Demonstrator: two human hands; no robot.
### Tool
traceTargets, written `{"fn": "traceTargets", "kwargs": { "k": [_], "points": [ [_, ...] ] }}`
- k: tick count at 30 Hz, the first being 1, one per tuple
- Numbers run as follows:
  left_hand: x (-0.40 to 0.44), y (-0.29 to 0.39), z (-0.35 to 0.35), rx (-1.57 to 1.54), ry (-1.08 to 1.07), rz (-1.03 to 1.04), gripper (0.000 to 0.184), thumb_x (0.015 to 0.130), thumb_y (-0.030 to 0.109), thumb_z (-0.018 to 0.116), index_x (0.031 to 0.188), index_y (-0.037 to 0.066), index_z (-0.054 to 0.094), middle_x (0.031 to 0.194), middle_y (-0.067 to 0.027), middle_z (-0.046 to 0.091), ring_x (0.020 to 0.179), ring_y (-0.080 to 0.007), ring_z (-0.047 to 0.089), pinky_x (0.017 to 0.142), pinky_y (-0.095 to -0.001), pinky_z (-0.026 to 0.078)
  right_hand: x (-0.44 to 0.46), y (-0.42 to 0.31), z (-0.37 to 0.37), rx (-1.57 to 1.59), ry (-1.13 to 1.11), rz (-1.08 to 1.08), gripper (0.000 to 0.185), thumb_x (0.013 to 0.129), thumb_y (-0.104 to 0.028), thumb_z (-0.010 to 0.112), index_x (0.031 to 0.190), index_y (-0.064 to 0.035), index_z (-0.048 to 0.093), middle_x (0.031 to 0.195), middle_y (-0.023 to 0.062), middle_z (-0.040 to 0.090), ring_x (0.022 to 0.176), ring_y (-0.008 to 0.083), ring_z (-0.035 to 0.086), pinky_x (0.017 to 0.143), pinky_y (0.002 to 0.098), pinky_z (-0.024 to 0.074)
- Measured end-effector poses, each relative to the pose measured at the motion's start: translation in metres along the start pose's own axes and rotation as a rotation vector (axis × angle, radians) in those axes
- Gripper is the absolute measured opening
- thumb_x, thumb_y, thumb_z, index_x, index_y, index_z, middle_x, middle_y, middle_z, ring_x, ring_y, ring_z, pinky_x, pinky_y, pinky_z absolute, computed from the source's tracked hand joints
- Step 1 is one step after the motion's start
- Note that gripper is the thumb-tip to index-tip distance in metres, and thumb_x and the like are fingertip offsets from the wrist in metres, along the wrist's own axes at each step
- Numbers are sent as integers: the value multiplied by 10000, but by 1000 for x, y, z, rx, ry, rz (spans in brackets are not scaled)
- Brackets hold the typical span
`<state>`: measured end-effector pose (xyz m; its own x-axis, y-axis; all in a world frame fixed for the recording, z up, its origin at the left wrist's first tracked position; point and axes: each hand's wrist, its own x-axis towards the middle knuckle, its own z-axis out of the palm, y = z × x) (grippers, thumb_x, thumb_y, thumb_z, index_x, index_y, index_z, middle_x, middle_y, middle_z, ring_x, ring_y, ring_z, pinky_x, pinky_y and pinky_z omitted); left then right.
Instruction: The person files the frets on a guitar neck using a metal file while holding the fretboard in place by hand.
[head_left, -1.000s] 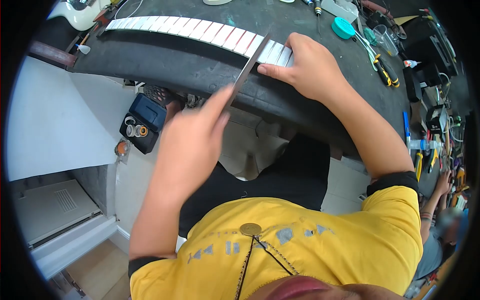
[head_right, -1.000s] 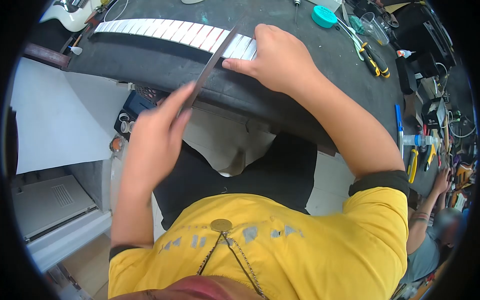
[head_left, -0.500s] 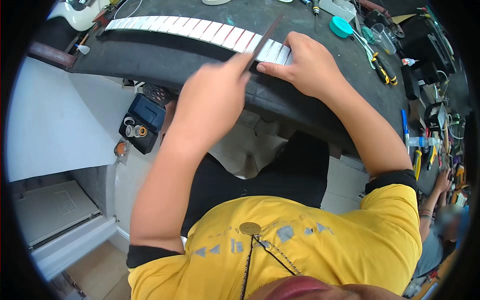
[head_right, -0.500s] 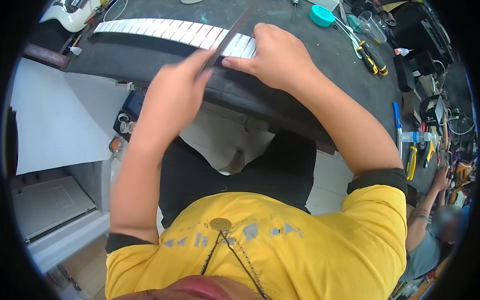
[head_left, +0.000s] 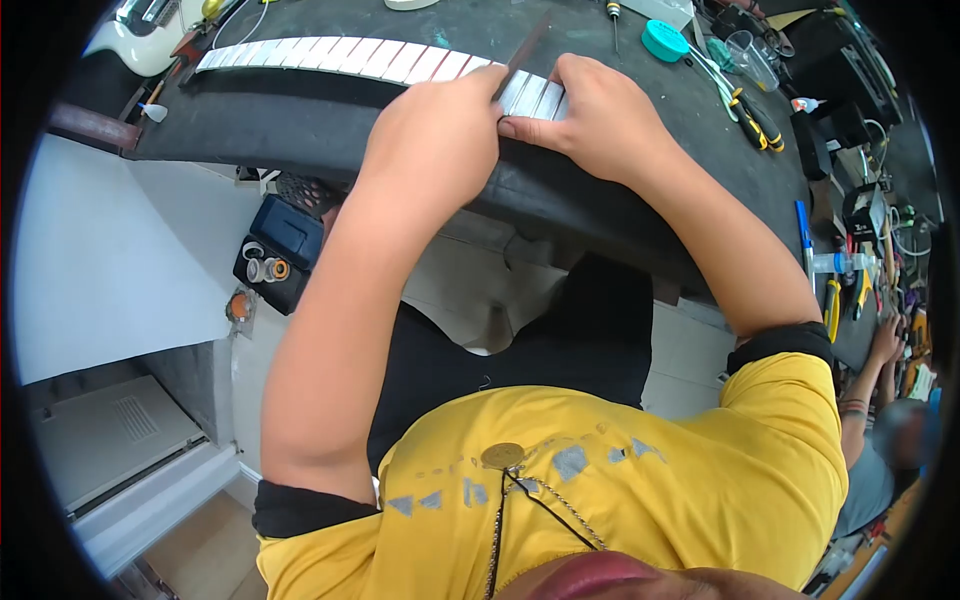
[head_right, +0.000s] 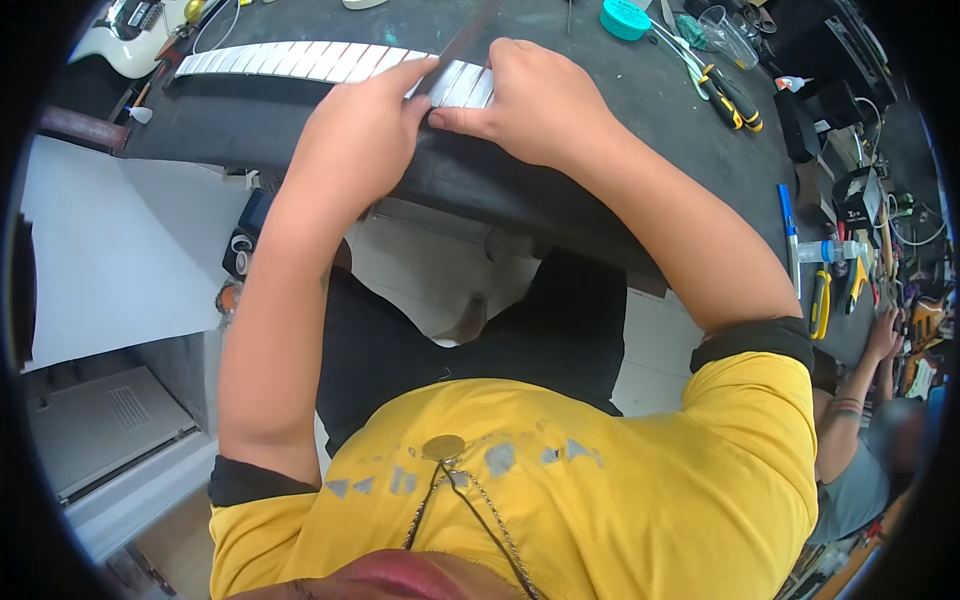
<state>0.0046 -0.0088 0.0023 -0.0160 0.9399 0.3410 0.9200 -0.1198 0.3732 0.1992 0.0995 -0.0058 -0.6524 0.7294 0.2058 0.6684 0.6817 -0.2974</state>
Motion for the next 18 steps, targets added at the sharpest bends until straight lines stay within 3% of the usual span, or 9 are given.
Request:
{"fn": "traceTargets", "kwargs": {
  "k": [1, 3, 5, 8, 11, 12, 15, 18],
  "points": [
    [-15, 16, -21, -69, -104, -135, 351, 1088, 130, 699, 1430, 71, 746, 1057, -303, 787, 992, -510, 750, 872, -530, 604, 0, 1, 1, -2, 3, -9, 815, 903, -705, 865, 1081, 76, 713, 1133, 275, 762, 1094, 448, 750, 966, 509, 598],
    [-67, 20, -42, -94, -116, -218, 423, 1061, 52, 720, 1483, 81, 720, 1096, -301, 794, 1011, -504, 765, 887, -509, 614, 2, 1, 3, 9, 12, -4, 815, 906, -706, 863, 1086, 75, 712, 1132, 275, 762, 1095, 448, 751, 967, 509, 599],
    [-125, 14, -58, -94, -52, -139, 547, 1020, 44, 765, 1549, 168, 699, 890, -240, 768, 860, -483, 758, 787, -554, 595, 2, 1, 3, 16, 1, 7, 816, 909, -707, 860, 1089, 75, 711, 1130, 274, 761, 1094, 448, 751, 968, 509, 600],
    [-146, 16, -67, -116, -90, -187, 560, 1010, 21, 770, 1552, 143, 692, 850, -229, 750, 794, -466, 743, 745, -541, 587, 1, 0, 2, 12, -16, 20, 818, 911, -710, 858, 1088, 75, 708, 1122, 272, 760, 1087, 447, 751, 965, 510, 601],
    [-90, 12, -51, -9, -68, -78, 469, 1024, 63, 760, 1488, 117, 717, 859, -240, 756, 809, -469, 750, 744, -553, 592, 2, 2, 3, 13, 10, 2, 822, 906, -714, 862, 1080, 73, 706, 1108, 273, 757, 1076, 446, 749, 958, 511, 599],
    [-62, 16, -44, -34, -101, -134, 442, 1044, 62, 751, 1481, 123, 730, 1046, -299, 781, 953, -502, 751, 826, -528, 593, 1, 1, 2, 11, 8, 0, 822, 904, -715, 864, 1079, 72, 706, 1106, 273, 757, 1074, 446, 749, 956, 511, 598],
    [3, 7, -6, 46, -41, -19, 394, 1060, 101, 728, 1454, 104, 743, 993, -295, 778, 962, -511, 742, 838, -551, 591, 2, 1, 1, 14, 0, 7, 824, 896, -718, 871, 1071, 70, 705, 1095, 273, 758, 1067, 449, 749, 945, 512, 598],
    [-12, 12, -6, -57, -23, -119, 382, 1063, 94, 721, 1444, 88, 743, 1018, -295, 781, 970, -507, 747, 841, -547, 595, 1, 1, 0, 13, 2, 1, 821, 893, -717, 874, 1064, 69, 708, 1088, 270, 761, 1058, 450, 752, 934, 513, 601]
  ]
}}
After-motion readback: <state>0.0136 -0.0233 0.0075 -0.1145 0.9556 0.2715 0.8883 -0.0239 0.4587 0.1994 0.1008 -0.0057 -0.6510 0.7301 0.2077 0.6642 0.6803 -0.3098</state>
